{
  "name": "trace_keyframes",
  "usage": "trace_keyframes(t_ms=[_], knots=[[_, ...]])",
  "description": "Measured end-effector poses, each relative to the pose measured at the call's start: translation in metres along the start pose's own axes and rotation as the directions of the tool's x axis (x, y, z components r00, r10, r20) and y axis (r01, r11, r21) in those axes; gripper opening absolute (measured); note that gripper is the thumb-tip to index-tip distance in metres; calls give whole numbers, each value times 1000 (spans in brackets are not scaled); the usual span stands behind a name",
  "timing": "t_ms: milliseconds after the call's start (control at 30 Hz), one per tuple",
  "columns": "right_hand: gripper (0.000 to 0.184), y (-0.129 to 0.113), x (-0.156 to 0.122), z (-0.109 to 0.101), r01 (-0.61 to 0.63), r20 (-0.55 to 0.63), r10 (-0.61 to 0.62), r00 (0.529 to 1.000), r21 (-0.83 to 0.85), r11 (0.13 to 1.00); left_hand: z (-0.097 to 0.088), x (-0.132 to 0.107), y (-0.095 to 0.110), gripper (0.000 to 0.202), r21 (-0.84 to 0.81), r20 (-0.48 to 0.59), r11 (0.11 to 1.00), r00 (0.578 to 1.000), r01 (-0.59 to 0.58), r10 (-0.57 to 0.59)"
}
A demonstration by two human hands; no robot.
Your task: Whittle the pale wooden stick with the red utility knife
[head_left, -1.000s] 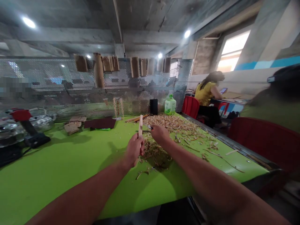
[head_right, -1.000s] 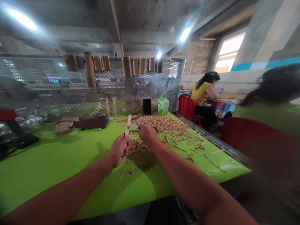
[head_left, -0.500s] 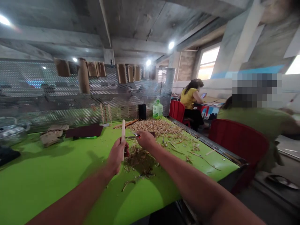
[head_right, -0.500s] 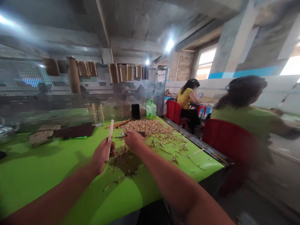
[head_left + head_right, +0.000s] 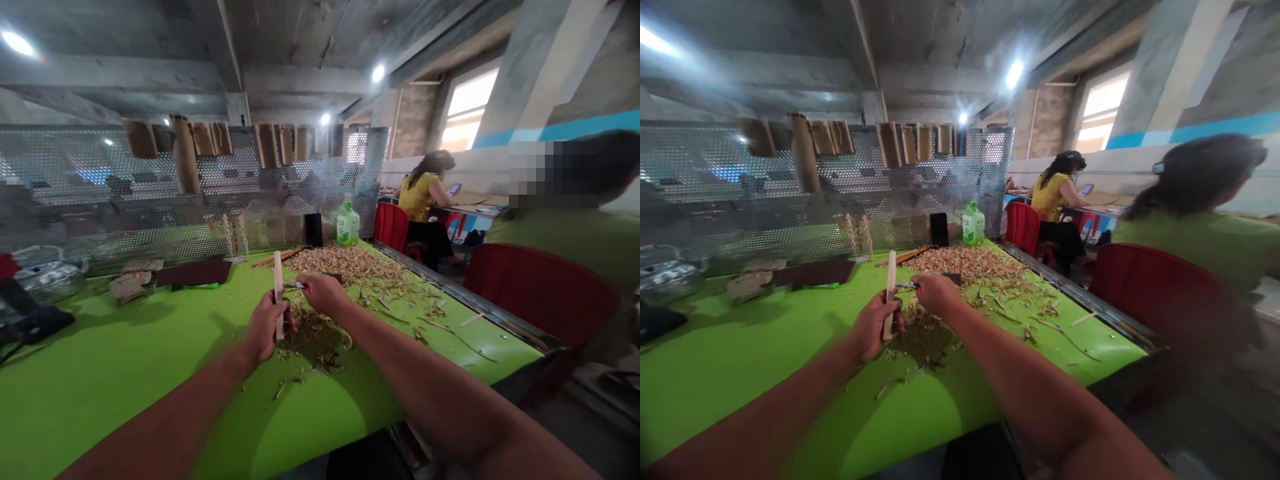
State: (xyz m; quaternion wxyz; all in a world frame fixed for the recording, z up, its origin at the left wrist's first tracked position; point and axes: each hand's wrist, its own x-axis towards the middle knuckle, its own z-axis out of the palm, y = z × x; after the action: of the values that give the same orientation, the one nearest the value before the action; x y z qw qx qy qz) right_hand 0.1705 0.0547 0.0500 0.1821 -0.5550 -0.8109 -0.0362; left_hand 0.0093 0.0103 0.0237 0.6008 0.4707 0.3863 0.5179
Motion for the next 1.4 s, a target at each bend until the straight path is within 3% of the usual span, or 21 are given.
trace_keyframes(t_ms=[233,567,833,1300,1400], knots=[[33,-6,-4,4,12,23,-10,1000,-84,996,10,-15,11,25,48,98,999,995,25,-30],[31,-11,-3,1,-40,14,42,999,-113,993,21,-22,14,16,217,39,976,999,10,-19],[32,-10,-4,-2,-73,-9,72,997,-138,988,26,-30,21,28,153,32,988,999,35,-40],[32,-14,-4,-5,-118,-33,114,993,-169,978,31,-34,27,23,167,-10,985,999,52,-51],[33,-3,-1,-11,-162,-44,157,987,-143,976,35,-43,22,19,188,-11,980,998,68,-67]])
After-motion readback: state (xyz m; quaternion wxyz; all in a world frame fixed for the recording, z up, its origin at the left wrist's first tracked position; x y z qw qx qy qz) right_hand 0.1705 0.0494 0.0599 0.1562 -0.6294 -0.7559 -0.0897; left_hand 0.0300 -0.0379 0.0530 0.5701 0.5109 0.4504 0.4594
